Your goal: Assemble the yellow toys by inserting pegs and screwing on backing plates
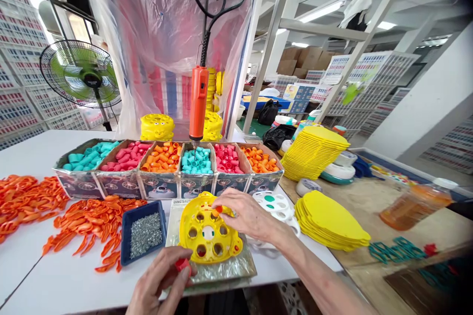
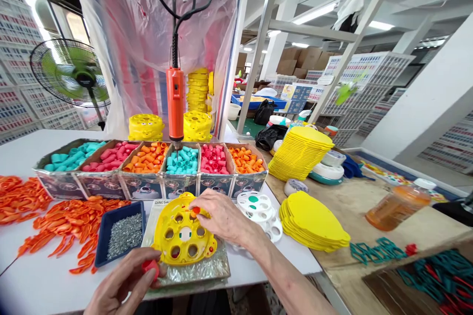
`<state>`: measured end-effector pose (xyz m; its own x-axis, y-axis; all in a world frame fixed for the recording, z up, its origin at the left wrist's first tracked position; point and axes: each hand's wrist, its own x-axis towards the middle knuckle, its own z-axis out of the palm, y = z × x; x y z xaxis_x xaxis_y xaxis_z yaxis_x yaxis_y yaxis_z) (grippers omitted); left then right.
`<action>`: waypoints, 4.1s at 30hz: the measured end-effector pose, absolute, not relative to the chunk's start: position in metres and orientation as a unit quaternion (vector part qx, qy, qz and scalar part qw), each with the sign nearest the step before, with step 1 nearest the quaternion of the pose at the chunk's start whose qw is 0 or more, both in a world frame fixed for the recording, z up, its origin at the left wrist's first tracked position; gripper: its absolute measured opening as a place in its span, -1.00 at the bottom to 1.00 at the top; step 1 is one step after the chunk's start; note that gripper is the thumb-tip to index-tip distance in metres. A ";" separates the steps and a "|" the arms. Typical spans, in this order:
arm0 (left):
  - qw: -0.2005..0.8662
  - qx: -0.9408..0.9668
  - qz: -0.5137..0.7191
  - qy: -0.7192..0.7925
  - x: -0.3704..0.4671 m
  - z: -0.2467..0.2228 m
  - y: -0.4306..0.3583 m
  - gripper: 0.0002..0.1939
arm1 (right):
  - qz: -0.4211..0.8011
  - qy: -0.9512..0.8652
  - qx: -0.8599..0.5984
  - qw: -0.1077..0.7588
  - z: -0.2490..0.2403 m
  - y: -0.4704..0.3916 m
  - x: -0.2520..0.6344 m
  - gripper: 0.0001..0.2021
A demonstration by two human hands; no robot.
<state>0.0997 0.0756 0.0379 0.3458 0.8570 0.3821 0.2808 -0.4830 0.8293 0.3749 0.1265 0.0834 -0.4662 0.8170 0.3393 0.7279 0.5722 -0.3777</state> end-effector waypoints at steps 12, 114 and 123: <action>0.382 0.729 0.421 0.382 0.102 0.041 0.073 -0.83 | 0.114 -0.880 -0.420 0.191 0.088 0.127 0.370 -0.57; 0.098 0.801 0.398 0.436 0.118 -0.009 0.088 -0.37 | 0.008 -0.721 -0.651 0.237 0.070 0.115 0.299 -0.96; 0.097 0.802 0.390 0.442 0.119 -0.013 0.087 -0.38 | 0.046 -0.733 -0.628 0.257 0.069 0.113 0.309 -0.88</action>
<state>0.1187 0.0872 -0.0126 0.3049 0.7851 0.5391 0.6332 -0.5900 0.5010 0.3092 0.1127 0.0693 -0.0801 0.9442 0.3194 0.8969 0.2081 -0.3903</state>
